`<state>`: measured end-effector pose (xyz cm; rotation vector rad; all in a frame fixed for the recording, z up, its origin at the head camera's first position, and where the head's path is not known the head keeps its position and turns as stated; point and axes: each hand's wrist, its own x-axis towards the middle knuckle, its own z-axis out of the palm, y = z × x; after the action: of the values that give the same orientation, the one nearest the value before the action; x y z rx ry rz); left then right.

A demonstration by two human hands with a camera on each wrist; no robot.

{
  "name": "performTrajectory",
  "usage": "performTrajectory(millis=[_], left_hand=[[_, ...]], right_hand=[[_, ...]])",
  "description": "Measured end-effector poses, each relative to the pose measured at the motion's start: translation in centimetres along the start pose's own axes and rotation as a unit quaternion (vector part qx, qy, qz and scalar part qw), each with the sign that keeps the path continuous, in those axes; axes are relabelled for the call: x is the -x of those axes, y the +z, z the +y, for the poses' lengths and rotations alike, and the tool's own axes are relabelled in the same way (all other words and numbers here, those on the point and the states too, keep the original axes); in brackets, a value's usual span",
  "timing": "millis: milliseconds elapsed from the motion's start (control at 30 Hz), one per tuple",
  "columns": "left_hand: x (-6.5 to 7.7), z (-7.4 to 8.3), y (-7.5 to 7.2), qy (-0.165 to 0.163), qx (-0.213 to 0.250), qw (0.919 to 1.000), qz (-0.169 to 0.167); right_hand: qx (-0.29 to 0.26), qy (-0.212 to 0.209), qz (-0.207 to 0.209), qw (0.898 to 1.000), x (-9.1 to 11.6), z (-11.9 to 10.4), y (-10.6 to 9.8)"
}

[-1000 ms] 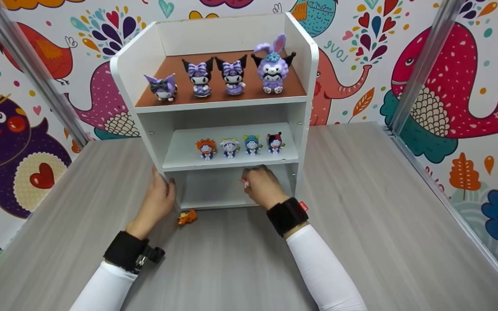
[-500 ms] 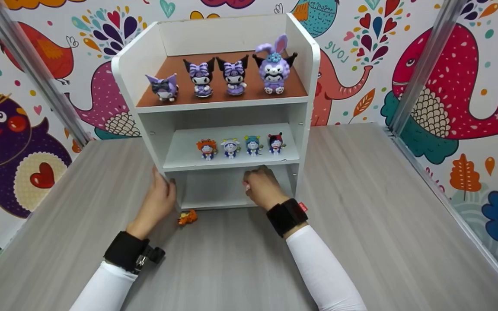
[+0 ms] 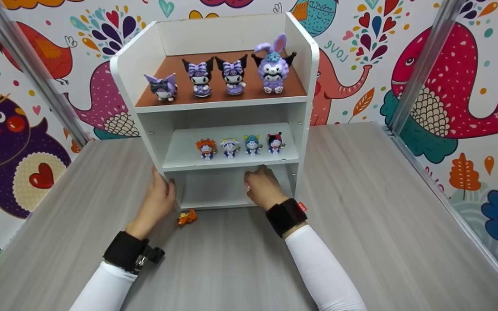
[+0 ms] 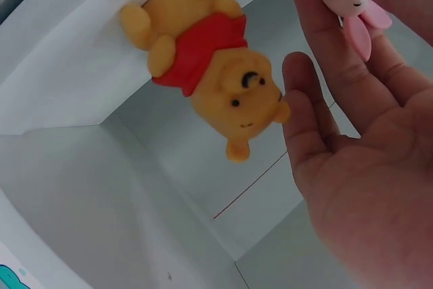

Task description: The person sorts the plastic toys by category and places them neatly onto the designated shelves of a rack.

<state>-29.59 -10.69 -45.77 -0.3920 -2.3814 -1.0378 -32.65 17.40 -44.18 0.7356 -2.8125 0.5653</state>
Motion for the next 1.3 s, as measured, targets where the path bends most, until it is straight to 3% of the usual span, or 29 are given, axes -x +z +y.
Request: performTrajectory(millis=[500, 767, 967, 1133, 1300], left_hand=[[0.0, 0.2, -0.2, -0.003, -0.003, 1.0, -0.007], [0.0, 0.2, -0.2, -0.009, 0.002, 0.9999, -0.008], [0.0, 0.2, -0.3, -0.01, 0.005, 0.9999, -0.008], [-0.1, 0.1, -0.3, 0.002, -0.006, 1.0, 0.002], [0.0, 0.1, -0.1, -0.01, -0.005, 0.9999, -0.004]], right_hand=[[0.045, -0.027, 0.006, 0.999, -0.1, -0.2, -0.1], [0.05, -0.027, 0.001, 0.998, 0.4, -2.2, -1.3], [0.058, -0.115, 0.026, 0.991, 1.0, -5.3, -0.4], [0.078, -0.208, -0.042, 0.974, 1.5, -7.7, 2.7], [0.113, -0.234, -0.096, 0.961, 2.0, -8.8, 5.3]])
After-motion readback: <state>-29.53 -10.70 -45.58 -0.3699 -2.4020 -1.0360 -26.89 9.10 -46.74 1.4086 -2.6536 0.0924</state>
